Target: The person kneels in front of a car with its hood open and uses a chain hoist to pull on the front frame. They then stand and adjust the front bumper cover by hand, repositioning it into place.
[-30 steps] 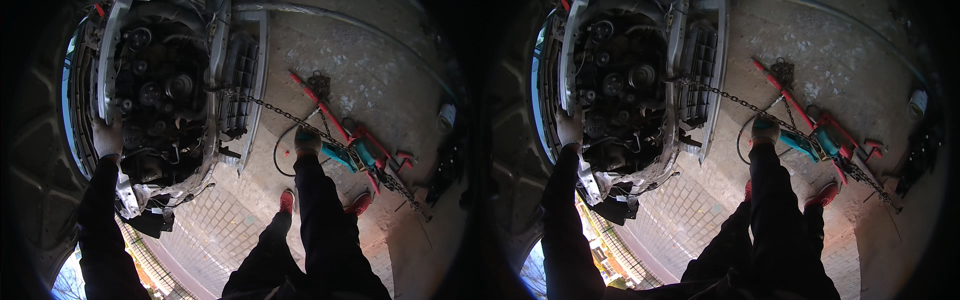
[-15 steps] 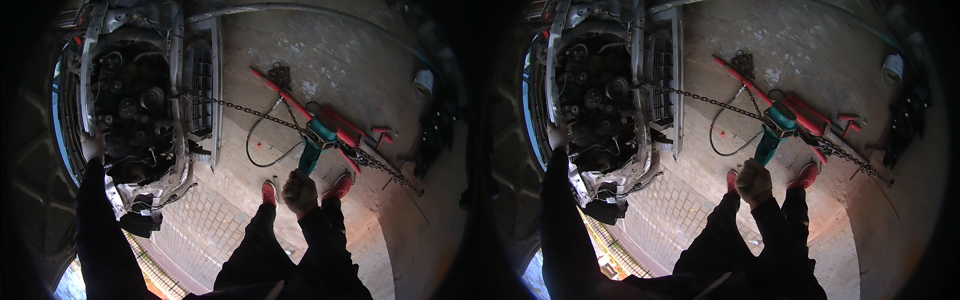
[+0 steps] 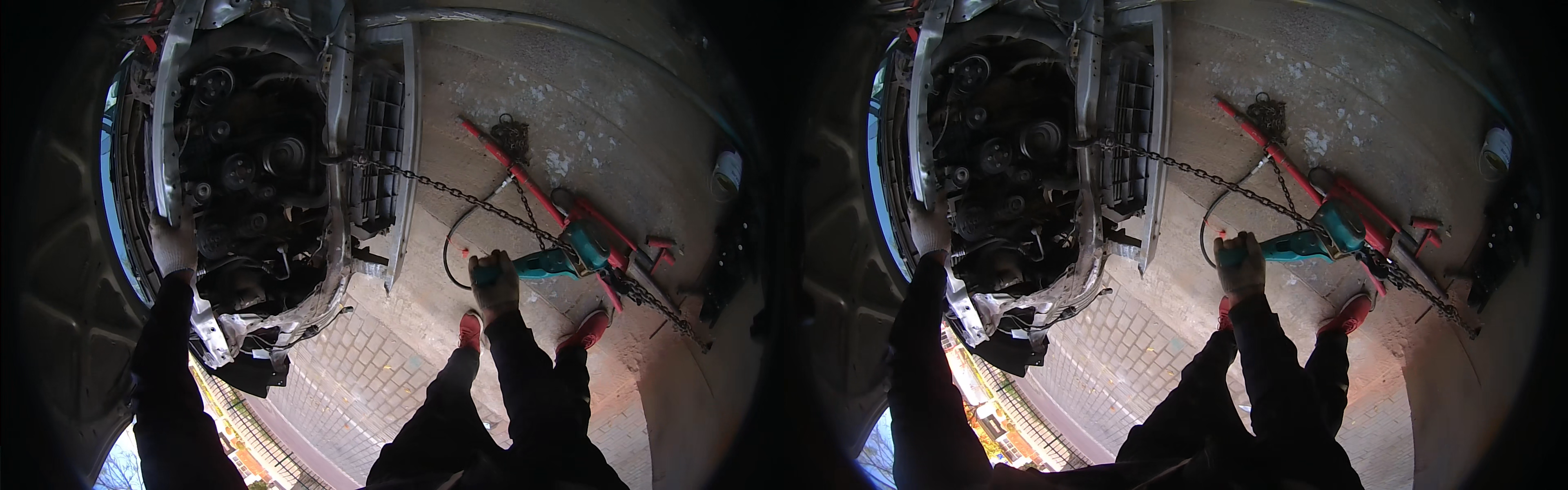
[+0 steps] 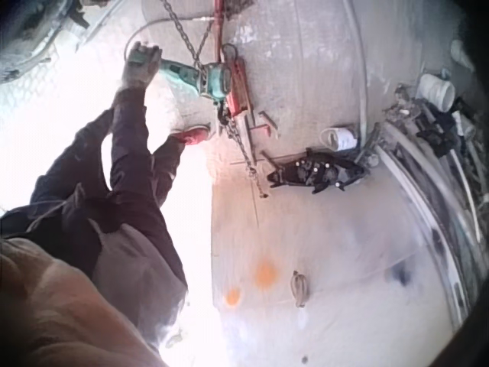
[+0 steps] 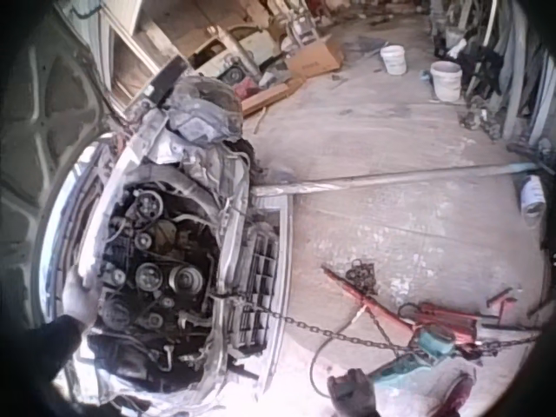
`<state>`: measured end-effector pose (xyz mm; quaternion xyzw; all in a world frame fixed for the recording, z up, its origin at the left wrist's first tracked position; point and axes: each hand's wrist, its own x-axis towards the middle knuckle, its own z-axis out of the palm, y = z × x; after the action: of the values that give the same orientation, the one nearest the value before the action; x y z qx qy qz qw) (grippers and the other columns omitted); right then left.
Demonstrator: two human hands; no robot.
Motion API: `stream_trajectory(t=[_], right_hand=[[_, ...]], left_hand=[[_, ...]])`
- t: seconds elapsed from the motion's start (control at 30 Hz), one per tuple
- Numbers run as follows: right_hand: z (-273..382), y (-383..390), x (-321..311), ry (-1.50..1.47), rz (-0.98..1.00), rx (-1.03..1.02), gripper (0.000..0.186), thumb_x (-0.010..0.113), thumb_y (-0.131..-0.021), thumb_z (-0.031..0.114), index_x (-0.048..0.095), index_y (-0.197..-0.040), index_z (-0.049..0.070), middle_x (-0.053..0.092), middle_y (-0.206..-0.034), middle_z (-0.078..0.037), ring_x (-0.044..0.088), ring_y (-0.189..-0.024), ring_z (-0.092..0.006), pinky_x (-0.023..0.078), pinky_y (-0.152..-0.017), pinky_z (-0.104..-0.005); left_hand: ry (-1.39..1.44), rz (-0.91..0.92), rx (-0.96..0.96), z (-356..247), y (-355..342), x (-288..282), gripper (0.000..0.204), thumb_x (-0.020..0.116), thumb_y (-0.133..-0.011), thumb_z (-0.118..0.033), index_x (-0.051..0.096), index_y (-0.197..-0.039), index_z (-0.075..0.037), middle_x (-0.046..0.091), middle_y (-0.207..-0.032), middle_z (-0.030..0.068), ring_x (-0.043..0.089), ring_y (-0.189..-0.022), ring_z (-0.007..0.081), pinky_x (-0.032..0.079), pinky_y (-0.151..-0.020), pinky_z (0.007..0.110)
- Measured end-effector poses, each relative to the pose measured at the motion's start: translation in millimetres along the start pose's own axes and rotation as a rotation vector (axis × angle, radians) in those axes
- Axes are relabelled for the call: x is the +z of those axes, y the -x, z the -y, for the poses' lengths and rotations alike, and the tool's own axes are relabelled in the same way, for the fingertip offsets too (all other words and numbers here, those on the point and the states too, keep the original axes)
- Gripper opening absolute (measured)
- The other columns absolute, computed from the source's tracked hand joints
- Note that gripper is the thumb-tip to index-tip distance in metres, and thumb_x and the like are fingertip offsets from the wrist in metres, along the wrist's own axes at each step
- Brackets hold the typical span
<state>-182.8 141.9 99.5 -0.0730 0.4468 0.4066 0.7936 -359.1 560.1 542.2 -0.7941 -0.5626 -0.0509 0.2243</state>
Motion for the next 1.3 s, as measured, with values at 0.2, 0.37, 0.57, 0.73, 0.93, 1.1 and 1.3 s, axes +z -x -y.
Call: stream_trajectory(t=[0.2, 0.37, 0.57, 0.73, 0.93, 1.1, 1.3], right_hand=[[-15, -132, 37, 0.01, 0.076, -0.258, 0.022, 0.057, -0.102, 0.019, 0.06, -0.081, 0.011, 0.059, -0.07, -0.003, 0.06, -0.072, -0.0233, 0.051, -0.09, -0.0469], [-12, -42, 12, -0.119, 0.01, 0.057, 0.03, 0.054, -0.106, 0.026, 0.054, -0.078, 0.014, 0.05, -0.061, 0.001, 0.054, -0.062, -0.0211, 0.052, -0.089, -0.0486], [-2, 23, 33, -0.093, -0.101, 0.152, 0.032, 0.054, -0.106, 0.024, 0.053, -0.078, 0.01, 0.051, -0.059, -0.003, 0.055, -0.059, -0.0225, 0.054, -0.079, -0.0451], [95, 153, 22, -0.153, -0.006, 0.518, 0.037, 0.053, -0.105, 0.026, 0.042, -0.071, 0.02, 0.024, -0.056, 0.009, 0.027, -0.043, -0.0082, 0.03, -0.045, -0.0243], [157, 174, -17, 0.131, -0.146, 0.592, 0.031, 0.06, -0.104, 0.03, 0.052, -0.077, 0.017, 0.023, -0.058, 0.01, 0.028, -0.046, -0.0072, 0.03, -0.047, -0.0267], [55, 114, -17, 0.028, -0.166, 0.291, 0.019, 0.065, -0.099, 0.022, 0.057, -0.084, 0.014, 0.037, -0.06, 0.007, 0.041, -0.052, -0.0101, 0.039, -0.053, -0.0281], [-34, -82, 40, -0.317, -0.059, -0.049, 0.022, 0.065, -0.103, 0.026, 0.059, -0.088, 0.012, 0.058, -0.074, -0.004, 0.06, -0.075, -0.0267, 0.055, -0.091, -0.0492]], left_hand=[[-0.008, -0.046, 0.01, 4, -2, 5, 0.083, 0.065, -0.094, -0.06, 0.051, -0.137, 0.01, 0.06, -0.131, 0.0355, 0.063, -0.119, 0.0516, 0.052, -0.098, 0.056], [0.024, -0.023, 0.019, 3, -1, 4, 0.081, 0.064, -0.094, -0.059, 0.052, -0.135, 0.011, 0.061, -0.129, 0.0372, 0.064, -0.116, 0.0532, 0.054, -0.095, 0.057], [-0.006, -0.031, 0.017, -4, 2, -1, 0.084, 0.065, -0.095, -0.058, 0.048, -0.144, 0.009, 0.057, -0.138, 0.0365, 0.062, -0.121, 0.0524, 0.053, -0.1, 0.056], [-0.062, -0.014, -0.025, -7, 3, -4, 0.082, 0.064, -0.096, -0.057, 0.048, -0.142, 0.01, 0.059, -0.136, 0.0359, 0.063, -0.121, 0.0506, 0.053, -0.1, 0.055], [-0.005, -0.053, 0.038, 3, 0, 2, 0.083, 0.065, -0.096, -0.054, 0.047, -0.144, 0.012, 0.06, -0.134, 0.0373, 0.063, -0.12, 0.0508, 0.053, -0.1, 0.053], [0.016, -0.011, -0.004, 30, -11, 21, 0.085, 0.06, -0.1, -0.055, 0.039, -0.156, 0.005, 0.055, -0.147, 0.0328, 0.056, -0.134, 0.0463, 0.049, -0.108, 0.049], [-0.027, -0.006, 0.022, 59, -25, 42, 0.078, 0.054, -0.106, -0.052, 0.035, -0.161, 0.0, 0.044, -0.16, 0.0272, 0.048, -0.144, 0.0421, 0.043, -0.116, 0.046]])
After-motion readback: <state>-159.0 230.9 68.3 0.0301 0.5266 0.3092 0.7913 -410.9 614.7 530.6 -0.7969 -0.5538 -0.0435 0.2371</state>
